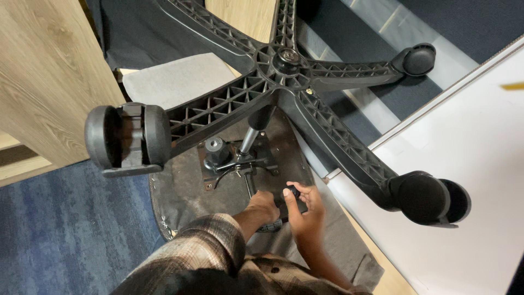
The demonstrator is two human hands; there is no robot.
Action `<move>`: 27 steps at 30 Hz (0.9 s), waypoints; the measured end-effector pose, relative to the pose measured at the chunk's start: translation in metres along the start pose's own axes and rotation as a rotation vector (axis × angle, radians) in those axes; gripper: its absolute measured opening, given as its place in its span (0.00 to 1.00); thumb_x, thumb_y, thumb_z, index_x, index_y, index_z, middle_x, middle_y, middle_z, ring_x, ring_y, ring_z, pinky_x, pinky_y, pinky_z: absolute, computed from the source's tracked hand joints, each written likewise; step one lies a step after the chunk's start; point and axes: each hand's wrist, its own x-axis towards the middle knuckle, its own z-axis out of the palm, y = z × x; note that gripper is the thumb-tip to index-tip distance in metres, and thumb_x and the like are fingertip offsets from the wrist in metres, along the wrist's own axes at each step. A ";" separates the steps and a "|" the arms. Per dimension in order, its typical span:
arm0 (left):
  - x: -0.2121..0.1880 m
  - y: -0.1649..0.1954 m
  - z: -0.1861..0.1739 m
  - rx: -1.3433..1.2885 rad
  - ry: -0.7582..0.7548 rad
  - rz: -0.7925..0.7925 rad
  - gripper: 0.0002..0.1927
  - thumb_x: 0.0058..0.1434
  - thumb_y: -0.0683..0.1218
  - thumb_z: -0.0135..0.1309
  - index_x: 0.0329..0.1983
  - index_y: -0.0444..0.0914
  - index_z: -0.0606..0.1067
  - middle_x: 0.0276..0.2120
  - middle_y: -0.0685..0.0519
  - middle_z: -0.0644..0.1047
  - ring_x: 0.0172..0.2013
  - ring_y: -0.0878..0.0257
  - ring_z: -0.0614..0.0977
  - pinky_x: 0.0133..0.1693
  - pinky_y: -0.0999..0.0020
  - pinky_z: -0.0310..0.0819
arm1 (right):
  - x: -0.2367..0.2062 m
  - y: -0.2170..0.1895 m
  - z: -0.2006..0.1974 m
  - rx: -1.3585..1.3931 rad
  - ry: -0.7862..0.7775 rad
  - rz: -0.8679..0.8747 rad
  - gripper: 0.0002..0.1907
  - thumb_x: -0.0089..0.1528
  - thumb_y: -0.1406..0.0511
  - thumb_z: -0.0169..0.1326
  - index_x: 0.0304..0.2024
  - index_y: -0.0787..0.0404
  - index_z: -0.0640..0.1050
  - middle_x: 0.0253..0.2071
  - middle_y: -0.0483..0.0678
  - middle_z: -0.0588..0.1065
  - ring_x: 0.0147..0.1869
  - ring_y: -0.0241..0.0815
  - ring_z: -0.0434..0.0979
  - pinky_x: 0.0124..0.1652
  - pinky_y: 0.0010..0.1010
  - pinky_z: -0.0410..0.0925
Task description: The person sits on the floor beside an upturned office chair and works on the tilt mechanism under the seat, using a hex key to turn screws and a lever handle to loosen and tighten the mechanism, handling small screws and the black knob by hand.
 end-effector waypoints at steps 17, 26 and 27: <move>-0.011 0.006 -0.007 0.013 -0.026 0.015 0.21 0.61 0.51 0.57 0.52 0.32 0.79 0.54 0.36 0.77 0.58 0.47 0.78 0.59 0.60 0.72 | -0.002 -0.004 0.004 -0.100 0.079 0.065 0.16 0.60 0.63 0.63 0.42 0.66 0.75 0.39 0.51 0.79 0.44 0.38 0.78 0.48 0.31 0.71; 0.001 0.002 -0.002 0.030 -0.020 0.019 0.20 0.60 0.47 0.55 0.52 0.31 0.79 0.54 0.35 0.77 0.59 0.47 0.78 0.59 0.61 0.73 | -0.001 -0.001 -0.005 -0.143 -0.068 -0.054 0.14 0.62 0.68 0.60 0.51 0.64 0.79 0.52 0.52 0.81 0.55 0.41 0.81 0.55 0.31 0.70; 0.001 0.003 -0.003 0.022 -0.025 0.011 0.20 0.60 0.46 0.55 0.52 0.31 0.79 0.54 0.35 0.77 0.59 0.47 0.78 0.59 0.61 0.73 | -0.001 0.001 -0.005 -0.066 -0.075 -0.020 0.14 0.63 0.68 0.58 0.52 0.64 0.78 0.52 0.52 0.81 0.56 0.40 0.81 0.56 0.31 0.71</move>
